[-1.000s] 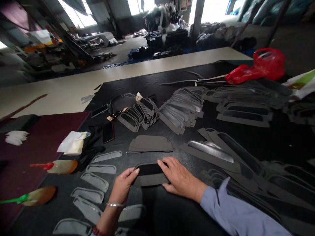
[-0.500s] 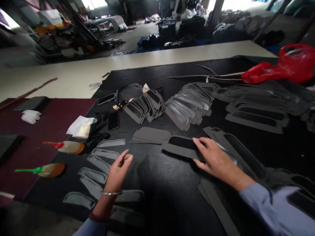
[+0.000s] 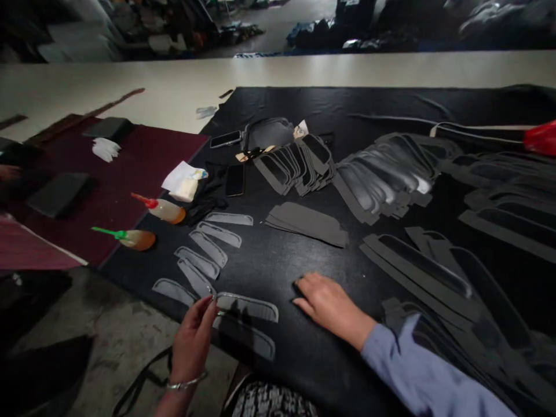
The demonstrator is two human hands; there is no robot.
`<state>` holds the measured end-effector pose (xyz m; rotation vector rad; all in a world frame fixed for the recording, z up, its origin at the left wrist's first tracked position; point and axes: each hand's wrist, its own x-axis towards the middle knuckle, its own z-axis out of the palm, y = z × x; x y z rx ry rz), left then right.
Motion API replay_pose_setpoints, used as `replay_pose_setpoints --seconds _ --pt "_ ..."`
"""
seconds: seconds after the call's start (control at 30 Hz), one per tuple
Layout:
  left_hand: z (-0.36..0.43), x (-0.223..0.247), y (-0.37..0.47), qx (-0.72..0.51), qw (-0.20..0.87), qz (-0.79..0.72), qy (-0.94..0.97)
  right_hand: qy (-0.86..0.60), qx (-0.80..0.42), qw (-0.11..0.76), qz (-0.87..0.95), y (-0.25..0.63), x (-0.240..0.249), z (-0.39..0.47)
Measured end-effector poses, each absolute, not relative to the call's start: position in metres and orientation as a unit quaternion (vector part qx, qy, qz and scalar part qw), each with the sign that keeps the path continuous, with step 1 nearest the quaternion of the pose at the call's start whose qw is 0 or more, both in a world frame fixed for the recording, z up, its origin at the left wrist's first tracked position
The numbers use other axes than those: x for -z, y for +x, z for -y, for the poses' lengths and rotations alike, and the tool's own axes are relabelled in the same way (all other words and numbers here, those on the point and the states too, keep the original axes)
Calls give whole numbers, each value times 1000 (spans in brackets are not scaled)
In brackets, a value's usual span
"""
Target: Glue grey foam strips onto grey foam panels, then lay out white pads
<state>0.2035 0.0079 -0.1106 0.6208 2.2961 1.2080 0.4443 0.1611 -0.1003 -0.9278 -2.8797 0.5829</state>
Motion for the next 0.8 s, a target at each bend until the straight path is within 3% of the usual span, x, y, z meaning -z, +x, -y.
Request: replay_pose_setpoints --seconds 0.27,0.5,0.67,0.8 --pt "42 140 212 -429 268 -839 199 -282 -162 6 946 380 144 -102" --pt "38 150 216 -436 351 -786 264 -345 -171 -31 922 387 130 -111" --pt "15 145 232 -411 465 -711 330 -438 -259 -27 860 415 122 -123" --pt "-2 146 235 -407 379 -730 397 -465 -306 -24 830 426 124 -126"
